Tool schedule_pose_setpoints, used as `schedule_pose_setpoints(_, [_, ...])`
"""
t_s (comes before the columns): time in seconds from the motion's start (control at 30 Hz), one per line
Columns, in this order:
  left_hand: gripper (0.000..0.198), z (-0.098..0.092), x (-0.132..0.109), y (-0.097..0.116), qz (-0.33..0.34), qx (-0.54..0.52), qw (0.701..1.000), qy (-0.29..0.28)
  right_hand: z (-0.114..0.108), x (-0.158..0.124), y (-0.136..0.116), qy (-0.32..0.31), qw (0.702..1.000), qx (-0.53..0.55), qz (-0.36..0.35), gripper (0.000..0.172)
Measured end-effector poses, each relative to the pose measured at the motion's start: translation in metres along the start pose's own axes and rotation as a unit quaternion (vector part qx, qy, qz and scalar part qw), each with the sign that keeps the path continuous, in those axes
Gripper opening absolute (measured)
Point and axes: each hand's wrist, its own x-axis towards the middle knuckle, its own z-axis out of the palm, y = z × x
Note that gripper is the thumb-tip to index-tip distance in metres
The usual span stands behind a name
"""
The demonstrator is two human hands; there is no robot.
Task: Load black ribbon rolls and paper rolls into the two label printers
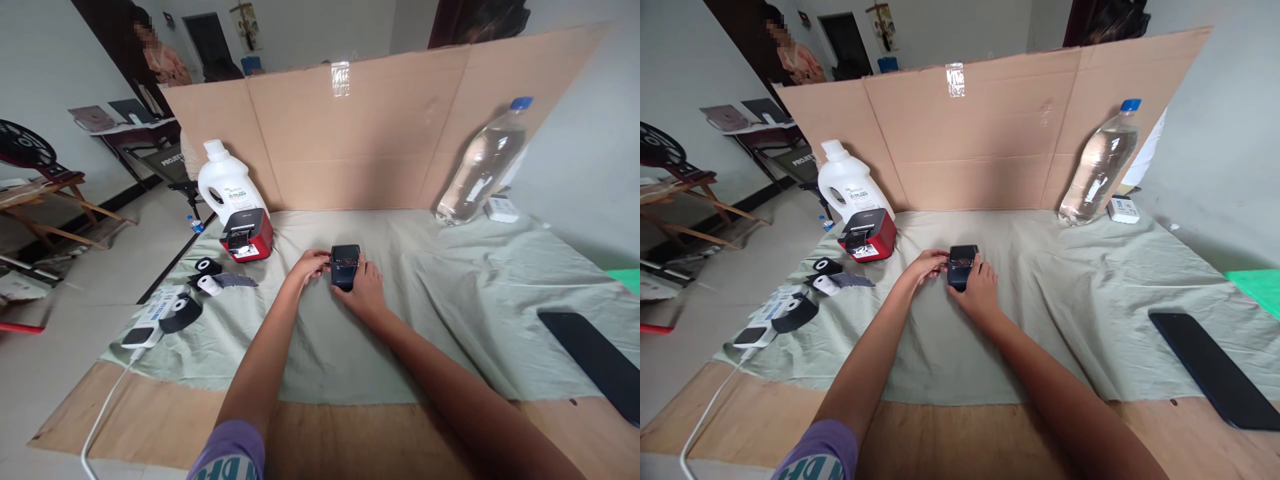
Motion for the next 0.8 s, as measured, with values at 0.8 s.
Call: schedule_pose_setpoints(0.8, [0.024, 0.0021, 0.0033, -0.0032, -0.009, 0.02, 1.0, 0.015, 0.0019, 0.0014, 0.0015, 0.004, 0.999, 0.042, 0.031, 0.103])
